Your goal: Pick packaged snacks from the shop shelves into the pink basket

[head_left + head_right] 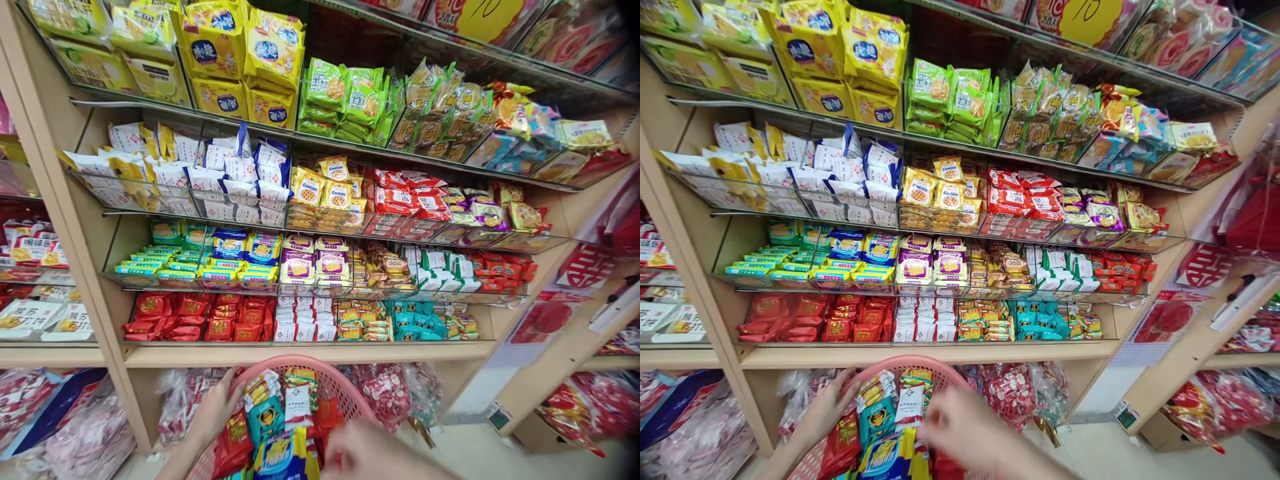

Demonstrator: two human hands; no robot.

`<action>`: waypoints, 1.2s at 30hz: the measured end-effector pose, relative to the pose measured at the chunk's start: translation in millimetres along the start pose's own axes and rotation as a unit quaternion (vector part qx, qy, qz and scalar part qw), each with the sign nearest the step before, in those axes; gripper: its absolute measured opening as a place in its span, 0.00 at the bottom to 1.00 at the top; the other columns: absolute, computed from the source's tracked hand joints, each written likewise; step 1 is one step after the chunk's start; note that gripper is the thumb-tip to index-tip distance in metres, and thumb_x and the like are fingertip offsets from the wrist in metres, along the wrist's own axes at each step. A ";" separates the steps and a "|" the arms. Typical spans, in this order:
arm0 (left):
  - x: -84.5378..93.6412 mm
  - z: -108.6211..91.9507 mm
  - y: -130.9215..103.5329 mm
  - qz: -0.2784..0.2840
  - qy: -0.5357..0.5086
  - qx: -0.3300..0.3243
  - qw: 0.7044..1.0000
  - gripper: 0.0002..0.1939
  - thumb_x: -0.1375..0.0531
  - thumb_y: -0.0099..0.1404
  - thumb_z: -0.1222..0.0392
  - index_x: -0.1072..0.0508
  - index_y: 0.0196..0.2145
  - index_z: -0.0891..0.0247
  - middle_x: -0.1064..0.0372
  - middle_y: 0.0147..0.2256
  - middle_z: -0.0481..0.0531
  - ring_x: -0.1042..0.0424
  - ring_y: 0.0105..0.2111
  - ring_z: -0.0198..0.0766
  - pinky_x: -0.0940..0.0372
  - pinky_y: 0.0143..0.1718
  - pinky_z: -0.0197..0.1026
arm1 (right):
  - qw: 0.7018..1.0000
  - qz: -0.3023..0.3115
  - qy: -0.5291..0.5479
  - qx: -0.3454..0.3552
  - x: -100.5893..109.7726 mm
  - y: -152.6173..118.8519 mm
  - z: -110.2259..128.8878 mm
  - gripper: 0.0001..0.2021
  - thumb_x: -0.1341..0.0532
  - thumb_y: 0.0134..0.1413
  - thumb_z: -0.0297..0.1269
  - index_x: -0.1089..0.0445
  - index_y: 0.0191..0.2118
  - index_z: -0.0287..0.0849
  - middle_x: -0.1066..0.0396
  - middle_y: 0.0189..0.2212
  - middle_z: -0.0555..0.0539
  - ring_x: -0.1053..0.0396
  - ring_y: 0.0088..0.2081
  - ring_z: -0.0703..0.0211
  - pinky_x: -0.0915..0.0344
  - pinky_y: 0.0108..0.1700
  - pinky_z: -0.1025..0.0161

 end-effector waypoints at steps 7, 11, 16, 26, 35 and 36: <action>3.8 1.8 -1.5 -0.047 -0.005 -0.012 0.999 0.24 0.54 0.66 0.46 0.36 0.54 0.59 0.26 0.48 0.54 0.28 0.49 0.43 0.34 0.47 0.39 | 0.911 -0.389 -0.007 0.140 197.8 60.0 88.2 0.08 0.42 0.49 0.37 0.27 0.31 0.40 0.27 0.26 0.49 0.31 0.27 0.61 0.38 0.31 0.65; 5.5 2.5 -2.4 -0.058 -0.012 -0.021 0.998 0.23 0.53 0.65 0.46 0.35 0.52 0.58 0.27 0.49 0.53 0.28 0.49 0.43 0.34 0.47 0.39 | 0.875 -0.473 0.015 0.104 239.2 97.8 95.0 0.06 0.42 0.48 0.35 0.28 0.30 0.42 0.27 0.27 0.50 0.32 0.21 0.64 0.39 0.28 0.66; 2.1 4.6 -2.6 -0.037 -0.004 0.004 0.999 0.25 0.56 0.66 0.46 0.37 0.55 0.59 0.30 0.52 0.55 0.30 0.51 0.44 0.35 0.49 0.42 | 0.868 -0.491 0.015 0.070 244.8 119.9 96.6 0.07 0.42 0.46 0.34 0.32 0.21 0.42 0.30 0.21 0.50 0.34 0.20 0.63 0.43 0.24 0.67; 2.8 0.9 -2.5 -0.033 -0.011 0.000 0.999 0.25 0.55 0.66 0.46 0.36 0.54 0.59 0.28 0.50 0.55 0.29 0.50 0.44 0.35 0.48 0.41 | 0.879 -0.470 0.034 0.067 233.4 138.6 87.4 0.15 0.43 0.46 0.34 0.43 0.13 0.43 0.37 0.17 0.53 0.35 0.18 0.64 0.44 0.23 0.68; -0.7 0.9 -1.8 -0.024 -0.009 0.001 1.000 0.26 0.56 0.66 0.46 0.37 0.55 0.61 0.30 0.52 0.56 0.30 0.50 0.46 0.36 0.50 0.45 | 0.878 -0.468 0.079 0.065 229.3 136.7 87.7 0.08 0.45 0.46 0.31 0.39 0.18 0.42 0.37 0.16 0.56 0.34 0.16 0.65 0.44 0.22 0.69; -0.7 1.2 -1.9 -0.025 -0.012 0.000 1.000 0.25 0.55 0.66 0.46 0.36 0.55 0.61 0.31 0.52 0.56 0.30 0.50 0.46 0.36 0.50 0.45 | 0.877 -0.467 0.087 0.065 228.8 136.2 87.6 0.08 0.45 0.46 0.31 0.39 0.19 0.42 0.37 0.15 0.56 0.34 0.16 0.65 0.44 0.22 0.69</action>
Point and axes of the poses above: each hand's wrist, its own y-axis towards the middle knuckle, its own x-axis out of the back of the hand, z = x × y, the point moved 8 cm from there along y, towards the middle knuckle
